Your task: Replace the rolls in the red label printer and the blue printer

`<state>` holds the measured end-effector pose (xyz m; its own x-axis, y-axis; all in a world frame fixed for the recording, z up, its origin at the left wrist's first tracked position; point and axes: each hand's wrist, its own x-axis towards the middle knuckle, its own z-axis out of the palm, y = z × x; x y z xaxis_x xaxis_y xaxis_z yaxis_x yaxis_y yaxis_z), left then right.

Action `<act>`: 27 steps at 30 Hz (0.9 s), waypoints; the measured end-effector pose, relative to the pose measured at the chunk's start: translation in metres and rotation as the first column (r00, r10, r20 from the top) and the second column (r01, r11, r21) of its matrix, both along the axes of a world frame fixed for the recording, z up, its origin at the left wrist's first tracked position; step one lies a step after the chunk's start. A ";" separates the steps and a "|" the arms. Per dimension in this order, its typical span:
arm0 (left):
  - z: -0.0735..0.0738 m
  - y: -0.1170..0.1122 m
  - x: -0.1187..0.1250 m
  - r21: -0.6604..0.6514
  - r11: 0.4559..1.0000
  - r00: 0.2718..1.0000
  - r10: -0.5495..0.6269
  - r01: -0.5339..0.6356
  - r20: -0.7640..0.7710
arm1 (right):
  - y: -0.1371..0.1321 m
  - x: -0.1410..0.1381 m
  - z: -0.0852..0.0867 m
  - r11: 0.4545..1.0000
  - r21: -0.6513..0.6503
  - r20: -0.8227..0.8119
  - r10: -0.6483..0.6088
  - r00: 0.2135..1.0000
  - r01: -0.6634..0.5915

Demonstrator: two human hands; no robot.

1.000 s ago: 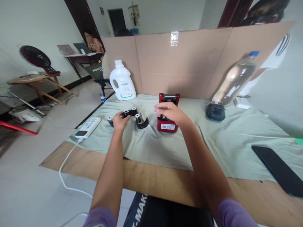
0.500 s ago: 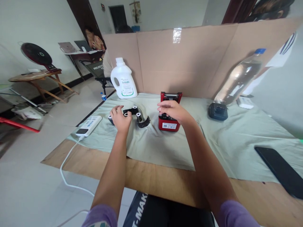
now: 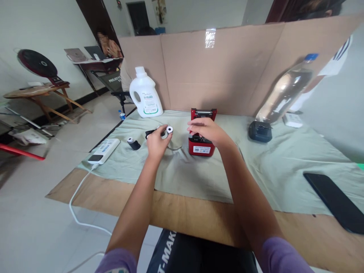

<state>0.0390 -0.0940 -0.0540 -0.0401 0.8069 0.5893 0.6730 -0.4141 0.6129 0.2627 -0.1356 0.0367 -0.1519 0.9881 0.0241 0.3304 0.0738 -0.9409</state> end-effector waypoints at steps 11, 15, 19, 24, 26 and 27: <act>-0.004 -0.037 0.056 0.350 0.917 0.981 -0.193 0.193 -0.034 | 0.001 0.001 -0.003 0.987 0.094 -0.004 0.133 0.991 -0.132; -0.002 -0.040 0.059 0.378 0.909 0.984 -0.150 0.175 -0.095 | 0.000 -0.002 -0.005 0.962 0.187 0.101 0.181 0.978 -0.197; -0.003 -0.043 0.067 0.328 0.911 0.967 -0.216 0.250 -0.136 | 0.006 0.005 -0.007 0.964 0.235 0.111 0.098 0.989 -0.122; -0.013 -0.044 0.075 0.275 0.893 0.933 -0.322 0.356 -0.161 | 0.023 0.039 -0.012 0.964 0.265 0.179 -0.044 0.983 -0.005; -0.016 -0.045 0.077 0.308 0.870 0.921 -0.340 0.384 -0.188 | 0.030 0.051 -0.019 0.963 0.270 0.224 -0.091 0.970 0.028; -0.017 -0.046 0.077 0.327 0.861 0.918 -0.339 0.391 -0.205 | 0.034 0.055 -0.024 0.964 0.262 0.239 -0.104 0.966 0.039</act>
